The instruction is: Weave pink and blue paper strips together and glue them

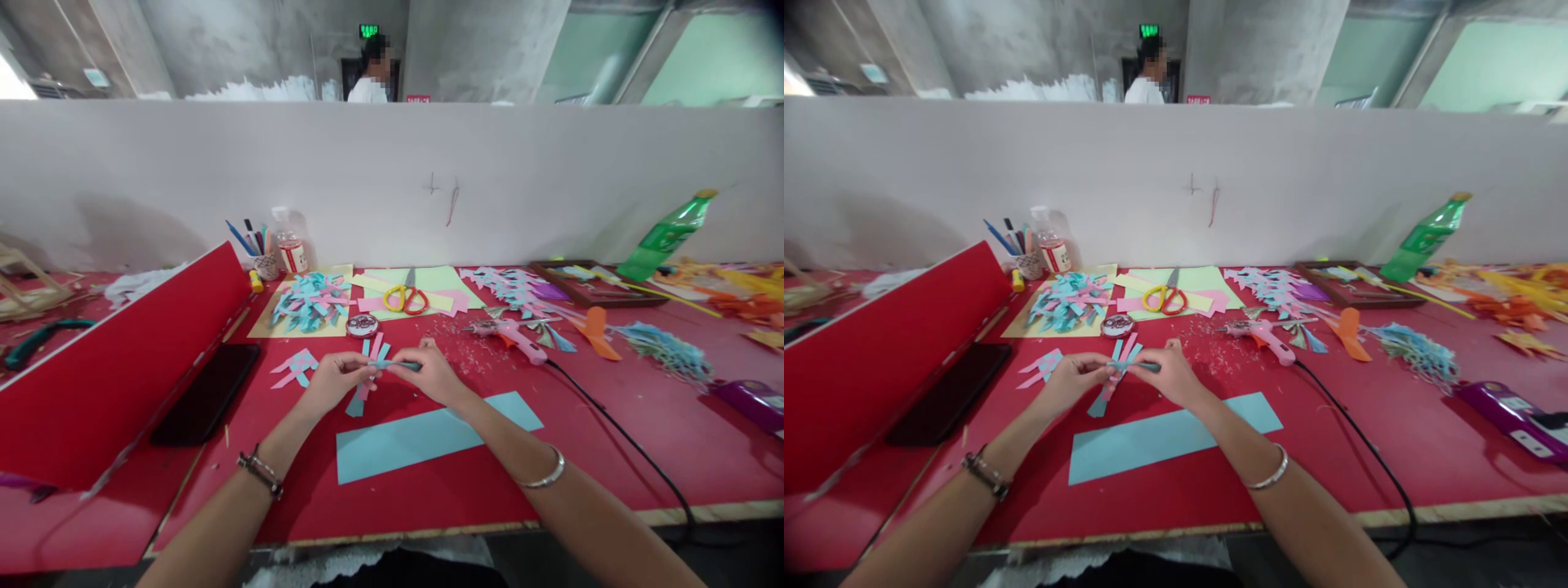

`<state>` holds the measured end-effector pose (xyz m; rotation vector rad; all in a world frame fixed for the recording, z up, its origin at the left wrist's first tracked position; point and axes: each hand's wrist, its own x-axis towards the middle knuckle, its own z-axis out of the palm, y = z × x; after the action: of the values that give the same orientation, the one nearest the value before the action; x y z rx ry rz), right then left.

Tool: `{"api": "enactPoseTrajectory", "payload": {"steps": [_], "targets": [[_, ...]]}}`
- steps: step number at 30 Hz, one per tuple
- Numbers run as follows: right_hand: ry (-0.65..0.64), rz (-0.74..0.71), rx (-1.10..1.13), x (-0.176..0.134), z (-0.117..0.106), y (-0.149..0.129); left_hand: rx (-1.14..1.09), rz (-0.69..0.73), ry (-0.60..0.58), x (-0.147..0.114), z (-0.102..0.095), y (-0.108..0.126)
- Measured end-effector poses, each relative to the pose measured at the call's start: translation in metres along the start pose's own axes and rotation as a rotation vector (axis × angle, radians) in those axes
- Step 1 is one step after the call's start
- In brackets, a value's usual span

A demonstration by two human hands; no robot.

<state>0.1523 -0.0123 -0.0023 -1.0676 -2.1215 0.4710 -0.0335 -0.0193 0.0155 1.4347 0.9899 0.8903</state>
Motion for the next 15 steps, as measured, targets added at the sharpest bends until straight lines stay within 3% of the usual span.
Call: {"api": "enactPoseTrajectory", "payload": {"steps": [15], "targets": [[0.1, 0.046, 0.008, 0.0007, -0.0015, 0.0033, 0.166, 0.024, 0.118, 0.0069, -0.0074, -0.0061]]}}
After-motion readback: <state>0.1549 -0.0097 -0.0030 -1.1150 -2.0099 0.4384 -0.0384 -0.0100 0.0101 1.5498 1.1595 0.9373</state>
